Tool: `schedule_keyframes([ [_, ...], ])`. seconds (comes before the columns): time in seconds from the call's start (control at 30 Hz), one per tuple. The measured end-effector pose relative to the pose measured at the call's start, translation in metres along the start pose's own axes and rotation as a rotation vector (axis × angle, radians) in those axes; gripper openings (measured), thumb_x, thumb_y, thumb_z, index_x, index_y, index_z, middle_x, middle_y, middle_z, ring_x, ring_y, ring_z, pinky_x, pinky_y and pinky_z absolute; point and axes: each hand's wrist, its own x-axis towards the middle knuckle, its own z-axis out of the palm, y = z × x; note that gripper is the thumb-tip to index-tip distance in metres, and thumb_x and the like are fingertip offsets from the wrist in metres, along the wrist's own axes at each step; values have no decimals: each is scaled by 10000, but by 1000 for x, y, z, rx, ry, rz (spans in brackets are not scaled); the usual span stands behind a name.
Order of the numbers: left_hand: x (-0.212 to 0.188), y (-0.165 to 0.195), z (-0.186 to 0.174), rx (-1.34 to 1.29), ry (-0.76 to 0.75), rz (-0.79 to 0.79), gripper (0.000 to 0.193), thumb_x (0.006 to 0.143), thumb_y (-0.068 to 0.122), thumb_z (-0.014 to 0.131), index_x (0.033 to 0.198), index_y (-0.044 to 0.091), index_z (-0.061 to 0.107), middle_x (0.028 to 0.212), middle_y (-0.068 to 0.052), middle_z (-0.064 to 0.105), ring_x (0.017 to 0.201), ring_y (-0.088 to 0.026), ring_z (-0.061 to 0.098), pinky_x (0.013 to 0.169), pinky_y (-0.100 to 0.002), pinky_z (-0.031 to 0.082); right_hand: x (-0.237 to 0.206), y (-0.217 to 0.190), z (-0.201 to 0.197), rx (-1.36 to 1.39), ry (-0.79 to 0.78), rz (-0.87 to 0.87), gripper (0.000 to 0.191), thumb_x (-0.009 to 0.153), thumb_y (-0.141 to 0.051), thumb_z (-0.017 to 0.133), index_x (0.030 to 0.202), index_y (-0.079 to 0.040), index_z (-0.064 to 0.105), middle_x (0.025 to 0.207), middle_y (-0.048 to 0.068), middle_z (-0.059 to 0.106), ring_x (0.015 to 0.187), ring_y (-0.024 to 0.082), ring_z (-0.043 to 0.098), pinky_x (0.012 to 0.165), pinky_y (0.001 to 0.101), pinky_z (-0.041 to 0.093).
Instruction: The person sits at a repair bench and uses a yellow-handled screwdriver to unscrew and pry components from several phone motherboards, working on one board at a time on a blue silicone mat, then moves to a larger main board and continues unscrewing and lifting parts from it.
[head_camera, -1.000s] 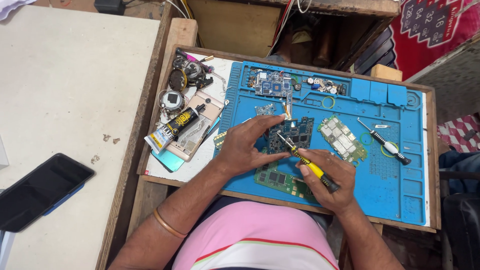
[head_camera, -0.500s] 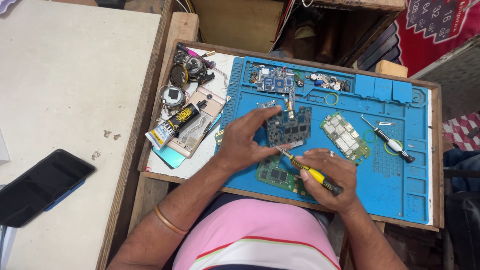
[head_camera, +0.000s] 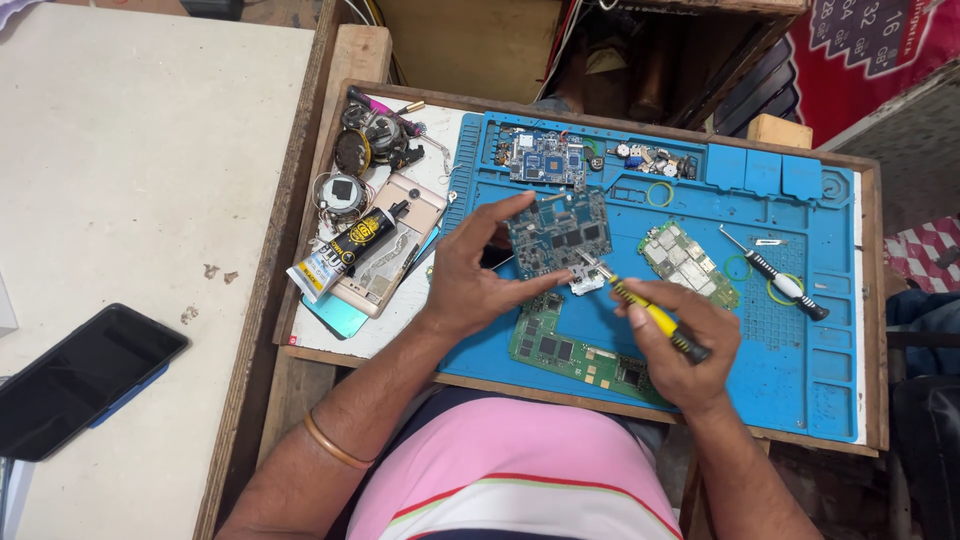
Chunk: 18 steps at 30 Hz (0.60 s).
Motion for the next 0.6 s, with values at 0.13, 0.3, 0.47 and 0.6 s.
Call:
schedule_keyframes([
  [0.13,1,0,-1,-34,36,2,830,751,327,970,1439,144,543,1203,-67,691,1005,-124,730,835,-276,649,0,4,0,71,100,57,225,996,-2,637,1209,36,698,1055,162,754,927,195,763,800,282,608],
  [0.3,0,-1,-1,7,29,18,851,733,334,984,1440,147,549,1174,-60,697,976,-129,711,803,-273,631,-3,-1,3,-11,32,19,247,959,-14,656,1196,36,703,1031,170,767,830,183,739,681,259,557],
  [0.47,-1,-3,0,10,24,40,861,742,345,978,1454,152,536,1211,-63,694,994,-131,716,808,-275,627,-2,-4,5,-13,6,-61,241,982,-26,660,1212,44,685,1080,181,747,910,195,752,795,282,594],
  [0.6,-1,-4,1,15,24,51,859,746,349,974,1456,149,533,1224,-67,688,1010,-135,715,819,-276,635,2,0,3,70,110,86,219,996,-27,647,1196,46,697,1040,167,765,886,190,757,702,263,580],
])
